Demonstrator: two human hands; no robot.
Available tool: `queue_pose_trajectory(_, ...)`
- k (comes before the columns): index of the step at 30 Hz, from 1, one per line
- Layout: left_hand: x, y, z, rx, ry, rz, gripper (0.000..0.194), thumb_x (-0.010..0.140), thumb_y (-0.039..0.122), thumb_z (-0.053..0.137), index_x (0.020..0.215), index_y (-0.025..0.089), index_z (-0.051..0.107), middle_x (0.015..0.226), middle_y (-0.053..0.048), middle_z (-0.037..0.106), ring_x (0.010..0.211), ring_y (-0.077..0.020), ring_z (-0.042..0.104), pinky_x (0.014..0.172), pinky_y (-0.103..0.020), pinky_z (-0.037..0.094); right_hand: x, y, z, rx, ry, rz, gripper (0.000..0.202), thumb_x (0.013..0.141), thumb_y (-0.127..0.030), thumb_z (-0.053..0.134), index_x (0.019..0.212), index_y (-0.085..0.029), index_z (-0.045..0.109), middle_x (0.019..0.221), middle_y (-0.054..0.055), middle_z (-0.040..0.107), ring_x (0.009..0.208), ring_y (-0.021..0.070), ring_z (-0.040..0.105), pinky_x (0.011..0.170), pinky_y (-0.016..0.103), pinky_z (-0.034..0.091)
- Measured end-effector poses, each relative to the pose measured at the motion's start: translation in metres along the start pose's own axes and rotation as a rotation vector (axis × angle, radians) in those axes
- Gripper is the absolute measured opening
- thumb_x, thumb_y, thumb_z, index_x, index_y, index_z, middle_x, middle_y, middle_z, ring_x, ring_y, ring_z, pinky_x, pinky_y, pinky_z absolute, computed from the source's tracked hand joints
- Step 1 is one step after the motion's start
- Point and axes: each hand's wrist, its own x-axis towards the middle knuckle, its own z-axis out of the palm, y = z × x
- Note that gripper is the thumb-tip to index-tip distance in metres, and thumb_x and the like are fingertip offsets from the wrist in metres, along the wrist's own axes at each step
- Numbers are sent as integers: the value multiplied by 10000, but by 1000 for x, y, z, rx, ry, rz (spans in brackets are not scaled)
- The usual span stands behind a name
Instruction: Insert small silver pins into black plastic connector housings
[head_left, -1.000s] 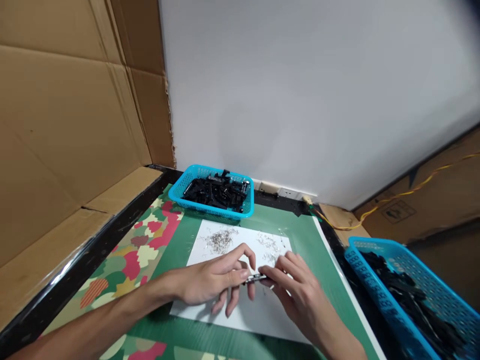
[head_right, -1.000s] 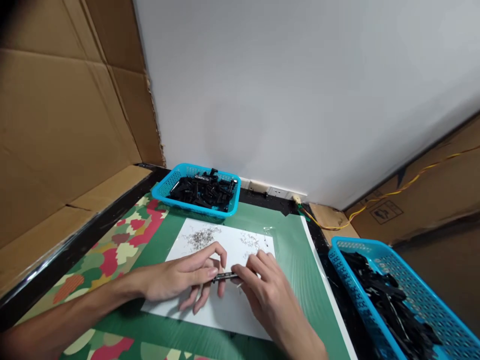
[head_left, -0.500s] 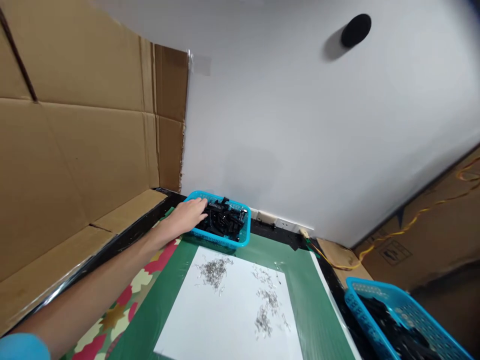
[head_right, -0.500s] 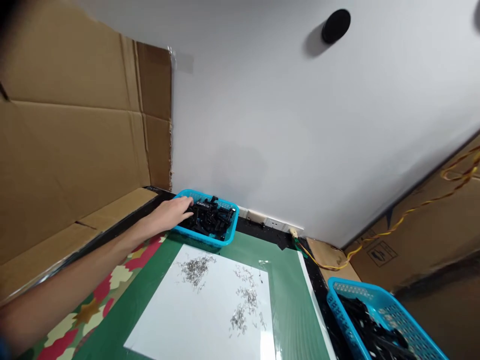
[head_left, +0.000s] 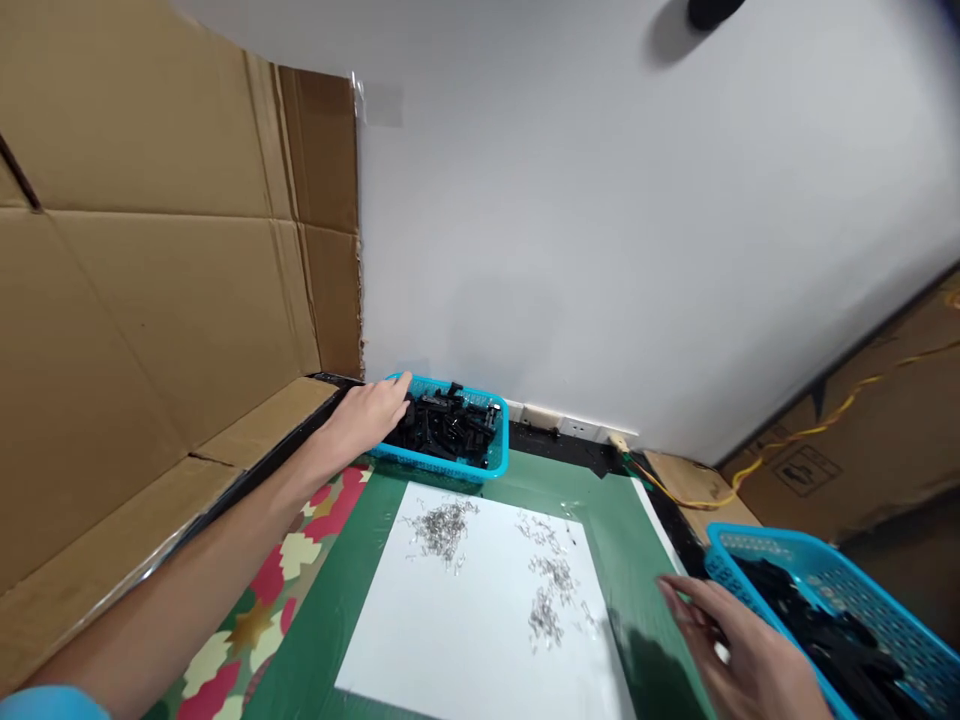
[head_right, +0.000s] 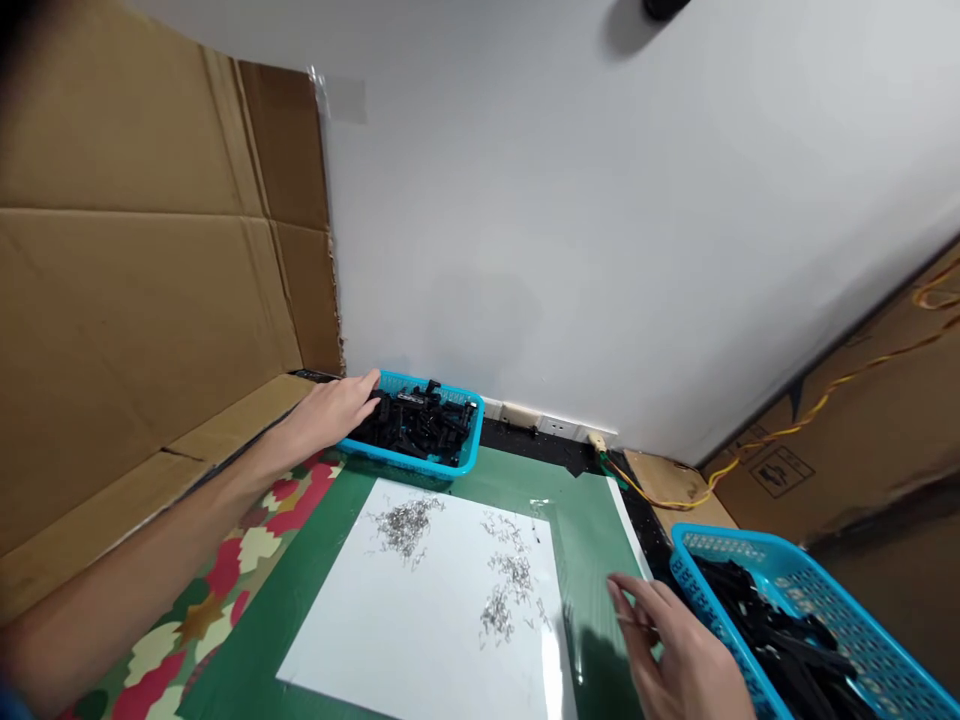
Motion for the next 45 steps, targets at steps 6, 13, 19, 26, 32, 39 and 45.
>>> queue_pose_trajectory(6, -36, 29, 4, -359, 259, -25, 201, 1077, 393, 514, 1139, 211, 573, 971, -73, 699, 822, -220, 699, 741, -304, 485, 31, -70, 39, 95, -321, -37, 333, 1006, -470, 570, 944, -239, 802, 604, 16, 576, 537, 203, 531, 529, 313, 368)
queue_pose_trajectory(13, -103, 107, 33, -1637, -215, -87, 360, 1016, 536, 636, 1130, 236, 472, 881, 21, 629, 533, -89, 571, 420, -182, 383, 56, -104, 48, 291, -610, -59, 148, 872, -222, 676, 808, -199, 807, 645, -10, 606, 602, 147, 498, 583, 279, 333)
queue_pose_trajectory(19, -128, 129, 60, -1764, -379, -117, 391, 1000, 554, 657, 1106, 223, 480, 854, 20, 641, 481, -56, 518, 390, -148, 353, 63, -102, 57, 296, -684, -109, 143, 823, -142, 657, 702, -182, 720, 588, -44, 513, 577, 122, 408, 575, 266, 292)
queue_pose_trajectory(26, -136, 127, 63, -1677, -472, -162, 409, 1004, 562, 641, 1173, 201, 552, 807, 8, 642, 517, -73, 497, 422, -159, 349, 55, -107, 60, 250, -612, -129, 177, 942, -161, 598, 794, -191, 689, 786, 21, 694, 718, 175, 601, 675, 282, 397)
queue_pose_trajectory(32, -136, 130, 59, -1618, -519, -184, 371, 998, 527, 659, 1141, 198, 564, 869, -6, 638, 540, -69, 504, 423, -156, 344, 53, -99, 68, 350, -524, -76, 204, 1021, -241, 587, 915, -178, 749, 896, 63, 752, 808, 212, 672, 742, 308, 465)
queue_pose_trajectory(39, -138, 130, 62, -1637, -525, -196, 377, 996, 531, 671, 1125, 214, 514, 954, -13, 630, 597, -81, 579, 423, -145, 384, 52, -98, 65, 285, -551, -68, 113, 940, -287, 723, 910, -199, 788, 863, 35, 728, 747, 186, 631, 659, 279, 421)
queue_pose_trajectory(45, -137, 130, 66, -1604, -503, -186, 386, 982, 544, 683, 1114, 221, 519, 960, -23, 656, 598, -97, 601, 415, -160, 379, 49, -103, 69, 339, -568, -23, 103, 935, -200, 679, 868, -190, 756, 873, 39, 746, 789, 198, 642, 710, 297, 425)
